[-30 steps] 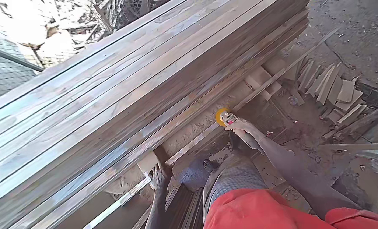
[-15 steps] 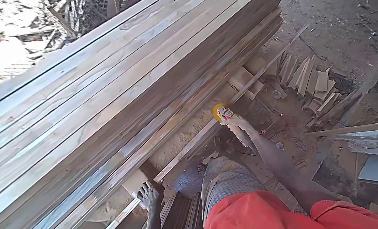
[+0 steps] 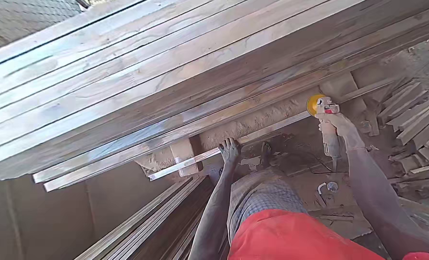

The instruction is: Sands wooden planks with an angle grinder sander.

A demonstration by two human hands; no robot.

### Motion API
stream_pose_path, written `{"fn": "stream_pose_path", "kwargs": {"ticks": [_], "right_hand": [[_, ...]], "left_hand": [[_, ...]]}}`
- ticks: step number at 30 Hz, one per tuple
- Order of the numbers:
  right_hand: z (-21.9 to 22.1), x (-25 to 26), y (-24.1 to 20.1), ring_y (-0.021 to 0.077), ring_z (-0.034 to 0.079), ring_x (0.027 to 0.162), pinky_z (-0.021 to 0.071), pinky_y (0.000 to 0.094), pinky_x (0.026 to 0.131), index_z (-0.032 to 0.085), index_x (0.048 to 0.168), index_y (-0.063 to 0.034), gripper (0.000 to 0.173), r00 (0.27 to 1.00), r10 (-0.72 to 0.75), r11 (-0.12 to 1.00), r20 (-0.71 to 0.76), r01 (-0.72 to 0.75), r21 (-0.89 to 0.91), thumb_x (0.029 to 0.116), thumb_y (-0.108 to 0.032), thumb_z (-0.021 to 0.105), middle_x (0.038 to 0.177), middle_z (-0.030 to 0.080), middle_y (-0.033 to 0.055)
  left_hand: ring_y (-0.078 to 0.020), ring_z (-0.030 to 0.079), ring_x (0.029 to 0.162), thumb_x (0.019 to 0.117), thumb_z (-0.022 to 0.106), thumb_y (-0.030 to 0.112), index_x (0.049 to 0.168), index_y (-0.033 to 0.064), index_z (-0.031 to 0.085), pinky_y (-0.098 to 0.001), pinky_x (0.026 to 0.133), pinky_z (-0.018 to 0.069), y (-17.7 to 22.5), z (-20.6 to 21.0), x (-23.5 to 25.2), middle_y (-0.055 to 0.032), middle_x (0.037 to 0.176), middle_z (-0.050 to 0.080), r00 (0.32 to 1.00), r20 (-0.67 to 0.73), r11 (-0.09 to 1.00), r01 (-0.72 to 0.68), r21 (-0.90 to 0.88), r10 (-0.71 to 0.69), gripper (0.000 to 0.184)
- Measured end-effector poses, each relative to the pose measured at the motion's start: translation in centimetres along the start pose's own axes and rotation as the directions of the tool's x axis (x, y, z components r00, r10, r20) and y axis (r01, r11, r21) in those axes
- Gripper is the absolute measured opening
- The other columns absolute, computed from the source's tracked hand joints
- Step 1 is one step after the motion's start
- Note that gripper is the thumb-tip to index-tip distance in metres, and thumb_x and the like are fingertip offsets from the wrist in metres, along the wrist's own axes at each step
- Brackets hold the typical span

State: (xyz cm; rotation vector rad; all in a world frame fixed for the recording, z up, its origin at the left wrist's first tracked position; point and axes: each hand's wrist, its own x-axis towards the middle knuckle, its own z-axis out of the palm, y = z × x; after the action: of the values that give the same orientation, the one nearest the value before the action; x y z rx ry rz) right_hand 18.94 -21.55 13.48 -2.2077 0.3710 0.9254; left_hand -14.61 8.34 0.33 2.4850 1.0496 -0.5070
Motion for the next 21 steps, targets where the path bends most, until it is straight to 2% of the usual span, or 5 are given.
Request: {"fn": "stream_pose_path", "kwargs": {"ticks": [5,11,15,18,21], "right_hand": [[12.9,-6.2,-0.1,0.0155,0.065,0.071,0.0575,0.0364,0.068,0.063,0.125,-0.0119,0.054,0.985,-0.020,0.989,0.174,0.044,-0.140,0.0852,-0.043,0.080,0.091,0.068,0.0059],[28.9,-14.3,0.5,0.0182,0.066,0.072,0.0577,0.0390,0.071,0.063,0.122,-0.0064,0.059,0.959,-0.021,0.950,0.281,0.107,-0.294,0.0818,-0.044,0.084,0.090,0.069,0.0090],[39.3,-18.2,1.8,0.0186,0.068,0.071,0.0591,0.0397,0.071,0.065,0.122,-0.0098,0.066,0.920,-0.044,0.906,0.390,0.202,-0.372,0.0739,-0.049,0.089,0.089,0.070,0.0085],[47.9,-21.5,1.9,0.0248,0.069,0.081,0.0576,0.0489,0.079,0.066,0.119,-0.0082,0.077,0.887,-0.056,0.819,0.458,0.303,-0.487,0.0667,-0.060,0.089,0.097,0.071,0.0124],[55.3,-26.2,0.6,0.0317,0.069,0.094,0.0549,0.0555,0.085,0.066,0.117,-0.0027,0.084,0.846,-0.073,0.718,0.528,0.412,-0.561,0.0631,-0.063,0.089,0.105,0.070,0.0178]], "left_hand": [[-0.0349,0.053,0.132,0.0982,0.064,0.044,0.134,0.0103,0.062,-0.0658,0.112,0.0331,-2.6,-0.9,0.5,-0.0140,0.136,0.062,0.995,-0.030,0.991,-0.101,-0.090,0.098,0.049],[-0.0347,0.051,0.137,0.0946,0.068,0.045,0.134,0.0113,0.062,-0.0704,0.116,0.0247,-29.1,-2.3,-3.9,-0.0126,0.138,0.062,0.994,-0.065,0.997,0.082,-0.007,-0.083,0.052],[-0.0363,0.046,0.143,0.0902,0.074,0.046,0.142,0.0074,0.056,-0.0719,0.114,0.0276,-46.4,-3.9,-10.0,-0.0166,0.148,0.056,0.879,-0.061,0.881,0.468,-0.075,-0.472,0.067],[-0.0377,0.055,0.134,0.0914,0.073,0.045,0.136,0.0064,0.061,-0.0672,0.105,0.0421,-55.0,-3.4,-15.1,-0.0187,0.139,0.061,0.753,-0.026,0.739,0.637,-0.221,-0.657,0.060],[-0.0356,0.064,0.122,0.0981,0.067,0.042,0.131,0.0063,0.064,-0.0613,0.099,0.0504,-57.4,-1.5,-18.4,-0.0177,0.128,0.068,0.701,0.070,0.660,0.697,-0.281,-0.710,0.048]]}}
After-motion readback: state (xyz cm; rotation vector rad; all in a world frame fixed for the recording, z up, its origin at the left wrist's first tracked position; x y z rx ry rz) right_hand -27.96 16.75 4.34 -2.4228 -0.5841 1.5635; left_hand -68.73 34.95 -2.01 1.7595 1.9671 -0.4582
